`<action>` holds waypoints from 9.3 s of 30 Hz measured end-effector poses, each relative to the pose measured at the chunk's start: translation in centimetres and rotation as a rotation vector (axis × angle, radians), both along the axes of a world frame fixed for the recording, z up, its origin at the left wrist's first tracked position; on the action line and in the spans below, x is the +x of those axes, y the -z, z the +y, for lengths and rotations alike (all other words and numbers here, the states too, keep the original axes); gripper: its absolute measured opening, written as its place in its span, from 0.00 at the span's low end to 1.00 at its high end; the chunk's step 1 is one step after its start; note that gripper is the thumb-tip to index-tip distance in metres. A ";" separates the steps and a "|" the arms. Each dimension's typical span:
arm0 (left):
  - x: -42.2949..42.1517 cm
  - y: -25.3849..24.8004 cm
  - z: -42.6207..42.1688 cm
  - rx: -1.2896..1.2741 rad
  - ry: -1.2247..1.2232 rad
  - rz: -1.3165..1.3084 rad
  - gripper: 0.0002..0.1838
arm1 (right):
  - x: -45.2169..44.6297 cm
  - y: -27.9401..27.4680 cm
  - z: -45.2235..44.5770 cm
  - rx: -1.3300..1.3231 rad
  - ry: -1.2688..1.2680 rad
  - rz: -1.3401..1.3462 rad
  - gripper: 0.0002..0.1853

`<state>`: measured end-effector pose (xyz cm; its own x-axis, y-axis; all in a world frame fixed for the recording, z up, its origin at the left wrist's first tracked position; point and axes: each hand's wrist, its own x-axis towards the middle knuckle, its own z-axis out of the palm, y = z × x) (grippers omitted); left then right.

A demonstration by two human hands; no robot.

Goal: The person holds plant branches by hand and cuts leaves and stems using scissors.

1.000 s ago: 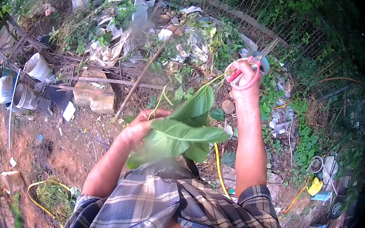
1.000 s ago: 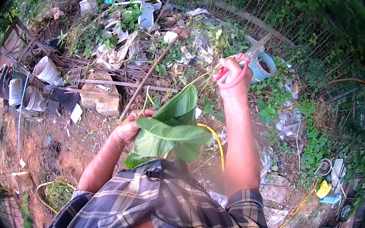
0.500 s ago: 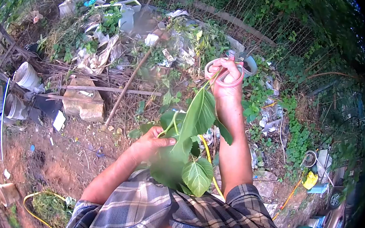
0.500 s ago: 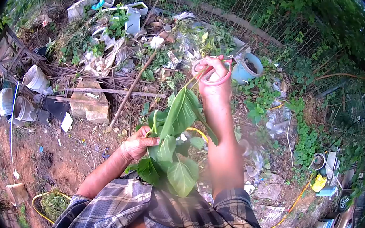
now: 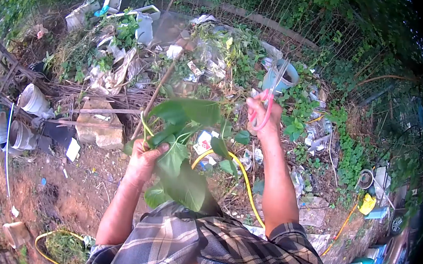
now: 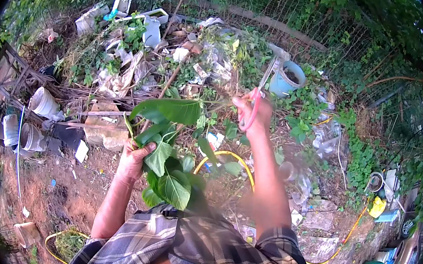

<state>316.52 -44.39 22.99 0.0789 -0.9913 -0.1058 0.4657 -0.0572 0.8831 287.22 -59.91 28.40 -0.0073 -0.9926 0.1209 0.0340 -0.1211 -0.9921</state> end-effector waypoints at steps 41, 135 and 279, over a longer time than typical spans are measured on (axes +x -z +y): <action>-2.5 -2.6 3.0 -0.051 -0.187 -0.256 0.05 | 5.2 3.2 9.7 0.181 -0.213 1.220 0.30; 0.0 -4.4 3.9 -0.470 -0.121 -1.208 0.18 | 3.1 -1.0 13.0 -0.264 -0.064 1.508 0.25; 5.1 2.2 3.4 0.145 -0.150 0.241 0.17 | 8.9 7.0 9.8 0.312 -0.853 0.362 0.37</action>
<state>321.61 -40.99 20.76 0.1784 -0.9438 -0.2783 0.6731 -0.0892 0.7341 296.10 -50.13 21.39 0.7139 -0.6355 -0.2943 -0.3246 0.0721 -0.9431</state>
